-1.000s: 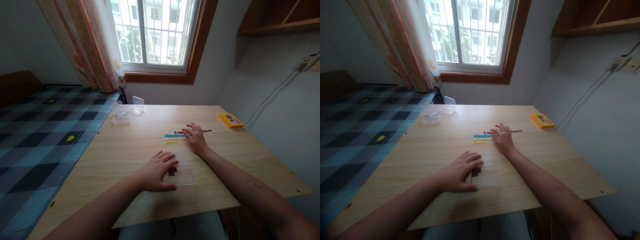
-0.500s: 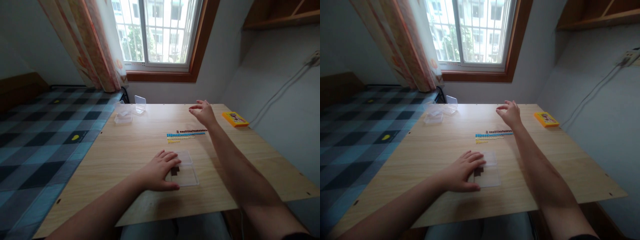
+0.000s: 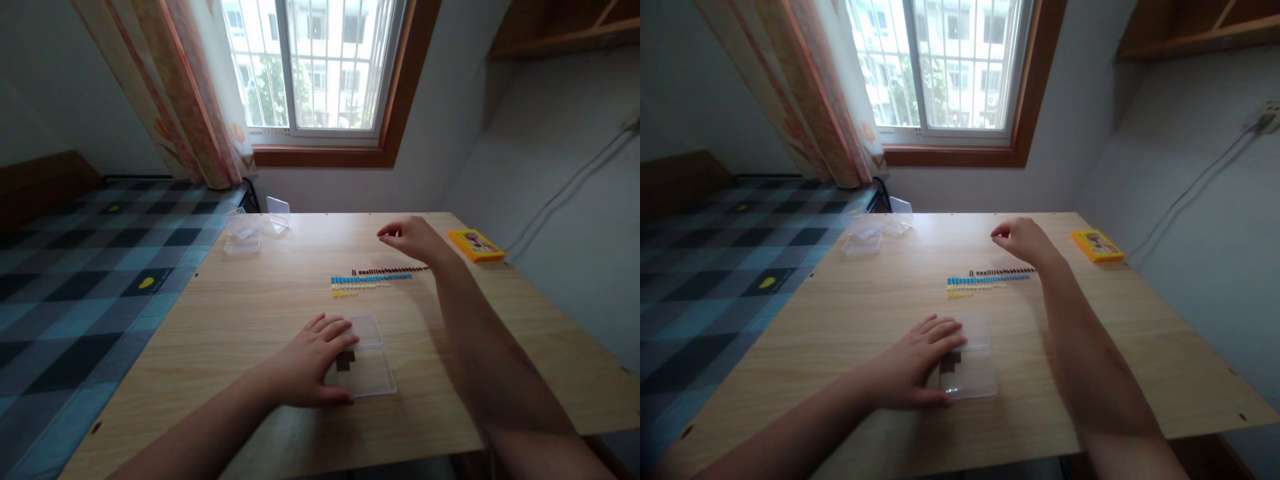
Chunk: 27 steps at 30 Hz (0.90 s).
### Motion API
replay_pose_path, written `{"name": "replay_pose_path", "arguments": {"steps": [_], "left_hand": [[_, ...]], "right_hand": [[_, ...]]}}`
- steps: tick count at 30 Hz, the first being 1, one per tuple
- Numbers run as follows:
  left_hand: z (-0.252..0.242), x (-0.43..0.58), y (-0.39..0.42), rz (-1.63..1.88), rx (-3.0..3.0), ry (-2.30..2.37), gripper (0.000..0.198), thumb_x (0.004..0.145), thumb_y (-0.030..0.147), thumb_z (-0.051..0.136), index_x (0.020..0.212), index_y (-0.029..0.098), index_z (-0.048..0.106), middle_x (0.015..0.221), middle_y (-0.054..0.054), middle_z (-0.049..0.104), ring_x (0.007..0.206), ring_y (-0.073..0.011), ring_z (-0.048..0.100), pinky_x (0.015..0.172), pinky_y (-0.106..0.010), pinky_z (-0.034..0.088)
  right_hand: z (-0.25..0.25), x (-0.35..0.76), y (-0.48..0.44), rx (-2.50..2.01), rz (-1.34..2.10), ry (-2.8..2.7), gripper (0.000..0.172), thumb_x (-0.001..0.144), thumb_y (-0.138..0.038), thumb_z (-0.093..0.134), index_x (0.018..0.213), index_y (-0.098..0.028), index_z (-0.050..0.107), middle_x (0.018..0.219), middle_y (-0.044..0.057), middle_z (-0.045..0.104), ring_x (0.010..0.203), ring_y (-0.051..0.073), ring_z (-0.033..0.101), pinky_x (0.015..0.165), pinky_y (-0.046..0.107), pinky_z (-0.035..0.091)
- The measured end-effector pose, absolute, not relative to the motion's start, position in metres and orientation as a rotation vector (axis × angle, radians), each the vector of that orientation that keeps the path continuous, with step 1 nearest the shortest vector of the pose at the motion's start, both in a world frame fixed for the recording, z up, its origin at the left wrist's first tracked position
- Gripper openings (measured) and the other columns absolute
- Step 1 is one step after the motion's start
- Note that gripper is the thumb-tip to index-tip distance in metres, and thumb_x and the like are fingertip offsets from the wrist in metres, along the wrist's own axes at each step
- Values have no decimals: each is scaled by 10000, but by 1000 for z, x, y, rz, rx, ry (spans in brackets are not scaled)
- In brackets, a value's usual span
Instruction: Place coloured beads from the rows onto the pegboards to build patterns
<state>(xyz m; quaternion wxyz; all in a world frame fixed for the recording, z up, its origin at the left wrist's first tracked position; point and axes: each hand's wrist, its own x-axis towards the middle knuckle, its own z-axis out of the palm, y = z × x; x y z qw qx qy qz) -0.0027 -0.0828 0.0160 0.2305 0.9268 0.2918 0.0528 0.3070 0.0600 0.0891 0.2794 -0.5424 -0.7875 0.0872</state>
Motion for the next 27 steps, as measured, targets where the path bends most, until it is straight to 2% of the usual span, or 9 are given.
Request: {"name": "replay_pose_path", "arguments": {"steps": [8,19,27], "left_hand": [[18,-2,-81,150,2551,793,907,772,734,717,1510,251,506,1605,-155,444,1490,-409,381,1259,-631,213],[20,-3,-81,115,2541,802,934,759,725,734,1514,224,504,1615,-170,427,1498,-415,368,1259,-633,217],[18,-2,-82,141,2541,793,911,768,703,740,1509,231,501,1616,-174,423,1498,-406,370,1257,-620,215]], "right_hand": [[67,290,67,-1438,368,-2349,180,843,-196,689,892,-255,852,858,32,810,750,208,717,688,319,495],[44,272,70,-1529,426,-2440,163,806,-178,717,853,-255,854,788,32,802,663,178,680,591,282,431],[40,266,69,-1645,406,-2494,144,833,-266,748,924,-246,858,830,51,806,689,174,678,584,263,414]]}}
